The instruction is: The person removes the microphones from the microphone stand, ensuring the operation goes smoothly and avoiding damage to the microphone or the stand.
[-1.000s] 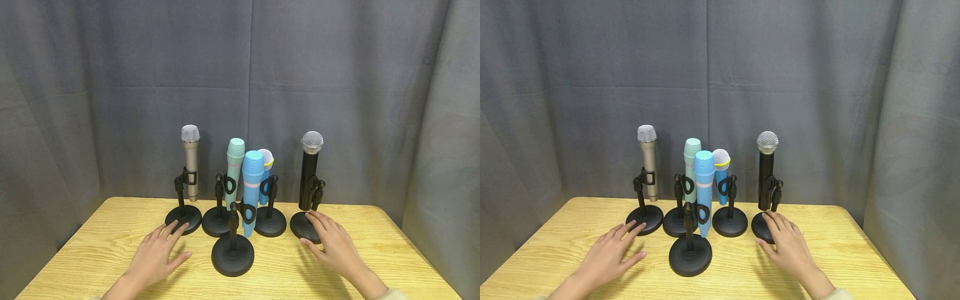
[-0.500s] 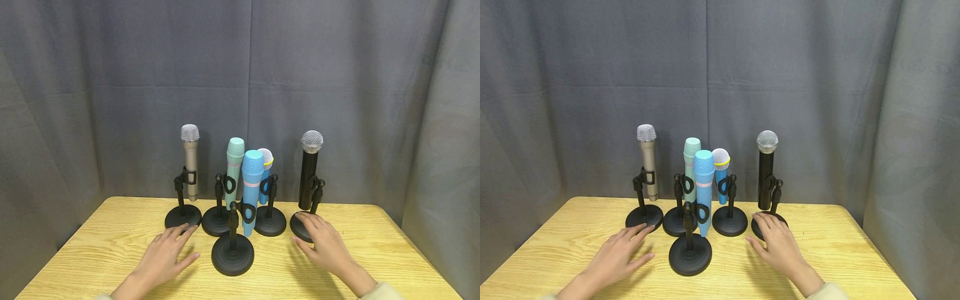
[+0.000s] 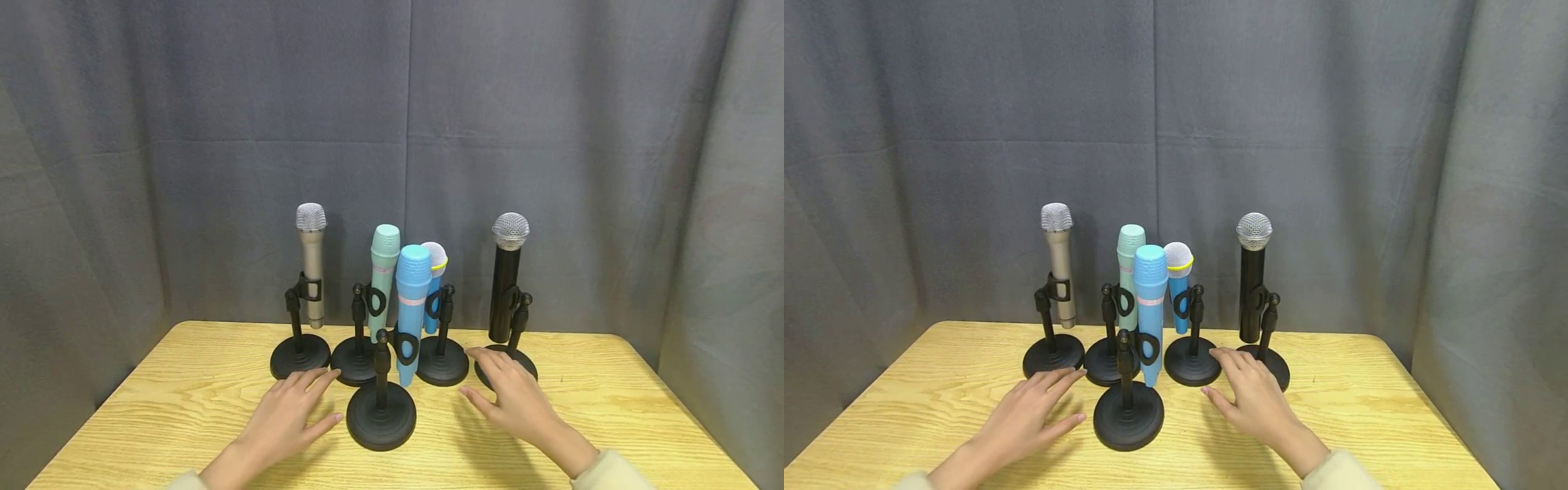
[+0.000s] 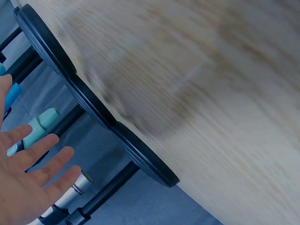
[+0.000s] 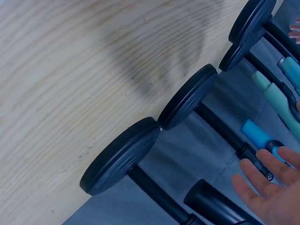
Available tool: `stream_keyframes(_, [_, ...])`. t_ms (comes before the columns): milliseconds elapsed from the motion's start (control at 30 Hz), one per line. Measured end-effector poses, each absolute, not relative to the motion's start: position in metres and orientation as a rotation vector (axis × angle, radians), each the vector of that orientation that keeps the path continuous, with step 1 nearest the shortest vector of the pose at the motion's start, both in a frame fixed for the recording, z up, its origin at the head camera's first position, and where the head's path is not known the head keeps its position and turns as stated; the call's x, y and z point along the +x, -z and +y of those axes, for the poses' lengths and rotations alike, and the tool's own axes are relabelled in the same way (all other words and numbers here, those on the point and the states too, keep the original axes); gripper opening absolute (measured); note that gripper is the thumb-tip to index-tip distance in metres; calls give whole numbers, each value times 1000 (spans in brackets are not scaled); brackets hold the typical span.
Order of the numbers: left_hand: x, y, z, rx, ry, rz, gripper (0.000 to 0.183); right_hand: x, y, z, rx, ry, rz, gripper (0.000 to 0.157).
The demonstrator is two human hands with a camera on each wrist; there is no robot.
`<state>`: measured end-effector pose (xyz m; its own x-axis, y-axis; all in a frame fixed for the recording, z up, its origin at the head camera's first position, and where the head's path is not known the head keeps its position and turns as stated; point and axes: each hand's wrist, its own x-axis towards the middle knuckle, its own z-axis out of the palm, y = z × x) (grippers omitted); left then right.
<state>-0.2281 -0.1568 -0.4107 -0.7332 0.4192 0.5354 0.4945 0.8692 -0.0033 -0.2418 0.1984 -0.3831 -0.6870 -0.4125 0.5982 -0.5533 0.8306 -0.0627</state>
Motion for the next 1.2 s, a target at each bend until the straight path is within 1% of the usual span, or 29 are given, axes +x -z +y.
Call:
stream_keyframes(400, [-233, 401, -140, -693, 255, -2504, 62, -243, 369, 182, 746, -401, -2424, 54])
stream_keyframes(1200, [-245, 372, -117, -719, 440, -2514, 66, -251, 328, 148, 860, -845, -2429, 49])
